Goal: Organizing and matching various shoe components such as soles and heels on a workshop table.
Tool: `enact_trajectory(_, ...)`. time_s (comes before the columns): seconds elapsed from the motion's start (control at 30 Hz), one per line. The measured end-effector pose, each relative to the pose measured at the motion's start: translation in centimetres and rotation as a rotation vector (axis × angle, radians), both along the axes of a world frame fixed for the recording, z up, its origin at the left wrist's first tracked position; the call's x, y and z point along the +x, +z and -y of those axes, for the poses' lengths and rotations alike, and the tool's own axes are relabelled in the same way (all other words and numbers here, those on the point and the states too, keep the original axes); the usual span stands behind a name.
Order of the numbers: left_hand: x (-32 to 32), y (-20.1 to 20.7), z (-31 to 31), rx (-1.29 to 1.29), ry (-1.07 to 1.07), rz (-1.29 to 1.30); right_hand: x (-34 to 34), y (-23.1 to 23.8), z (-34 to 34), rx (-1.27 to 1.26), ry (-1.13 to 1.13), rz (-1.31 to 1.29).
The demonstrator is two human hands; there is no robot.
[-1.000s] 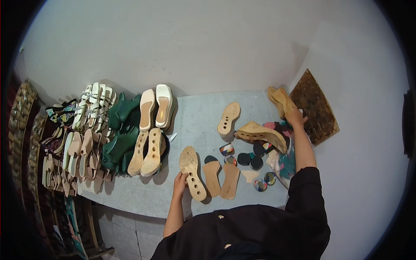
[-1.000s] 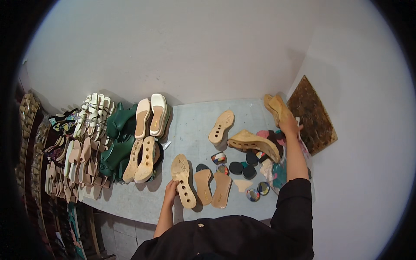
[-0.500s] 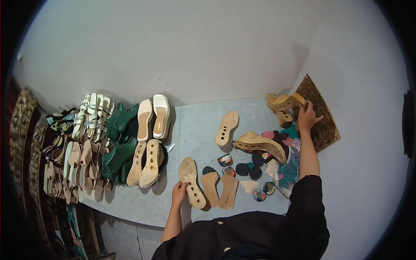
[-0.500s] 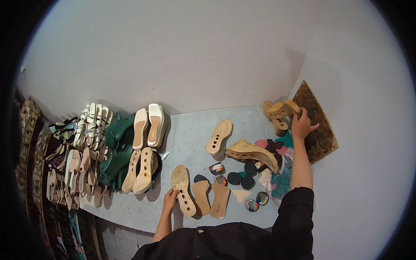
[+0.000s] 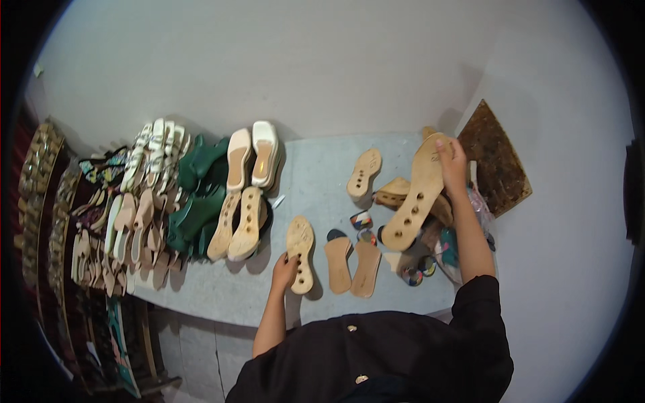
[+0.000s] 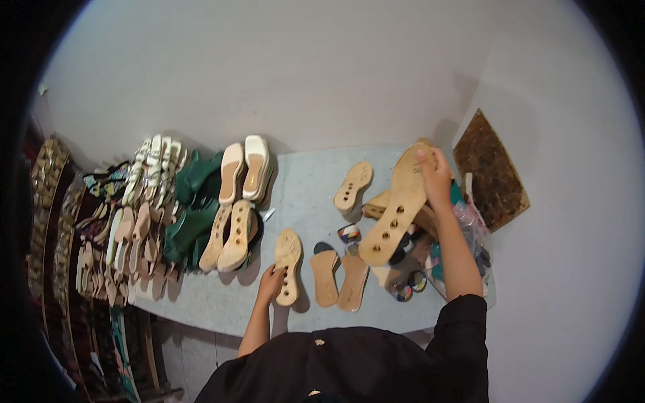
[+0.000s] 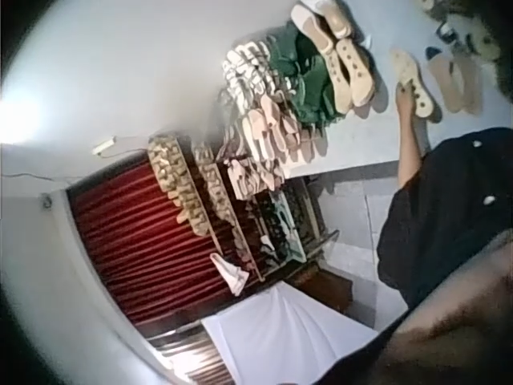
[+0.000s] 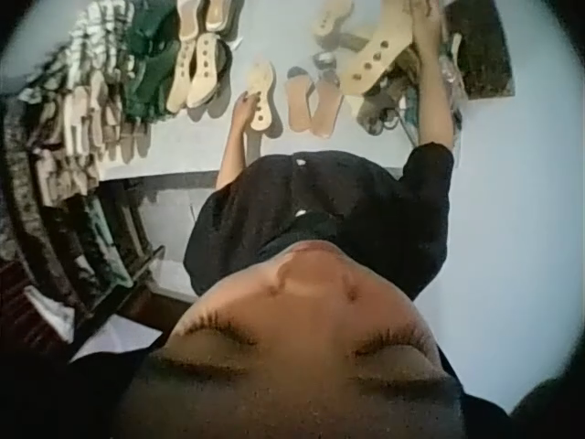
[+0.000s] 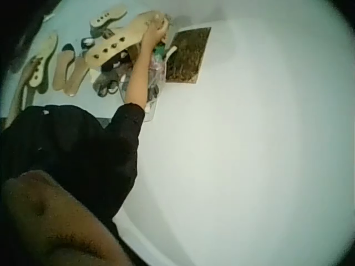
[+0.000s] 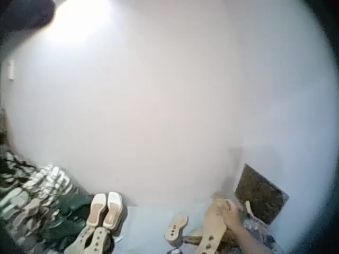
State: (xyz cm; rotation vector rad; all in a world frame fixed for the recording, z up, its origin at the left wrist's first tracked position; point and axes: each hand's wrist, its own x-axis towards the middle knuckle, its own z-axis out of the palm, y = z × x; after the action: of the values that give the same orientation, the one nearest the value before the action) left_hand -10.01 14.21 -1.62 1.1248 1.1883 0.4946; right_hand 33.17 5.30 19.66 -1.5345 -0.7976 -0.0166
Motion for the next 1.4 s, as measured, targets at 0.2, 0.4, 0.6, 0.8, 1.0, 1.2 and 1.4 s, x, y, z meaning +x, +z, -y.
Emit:
enact_trajectory(0.2, 0.4, 4.9, 2.9, 0.025, 0.011, -0.092, -11.6, -8.6, -1.8, -0.263, 0.382, -0.196)
enact_trajectory(0.4, -1.2, 2.2, 6.2, 0.378, -0.114, -0.028, -21.4, -12.2, -2.6, -0.347, 0.516, -0.39)
enact_trajectory(0.6, -4.2, 4.7, 8.9, 0.364, 0.015, -0.13, -24.1, -16.2, -2.8, -0.397, 0.559, -0.376)
enact_trajectory(0.8, -8.5, 5.6, 11.3, 0.36, 0.06, -0.196, -26.3, -17.3, -4.2, -0.83, 0.463, -0.003)
enact_trajectory(1.0, -8.9, 6.3, 13.2, 0.416, 0.154, -0.256, -27.0, -17.1, -4.8, -0.95, 0.422, 0.248)
enact_trajectory(1.2, -9.2, 7.2, 12.3, 0.429, 0.061, -0.311, -26.7, -16.9, -3.8, -1.036, 0.371, 0.441)
enact_trajectory(1.4, -11.8, 3.2, 10.1, 0.512, -0.05, -0.239, -29.0, -14.8, 0.5, -0.867, 0.415, 0.274)
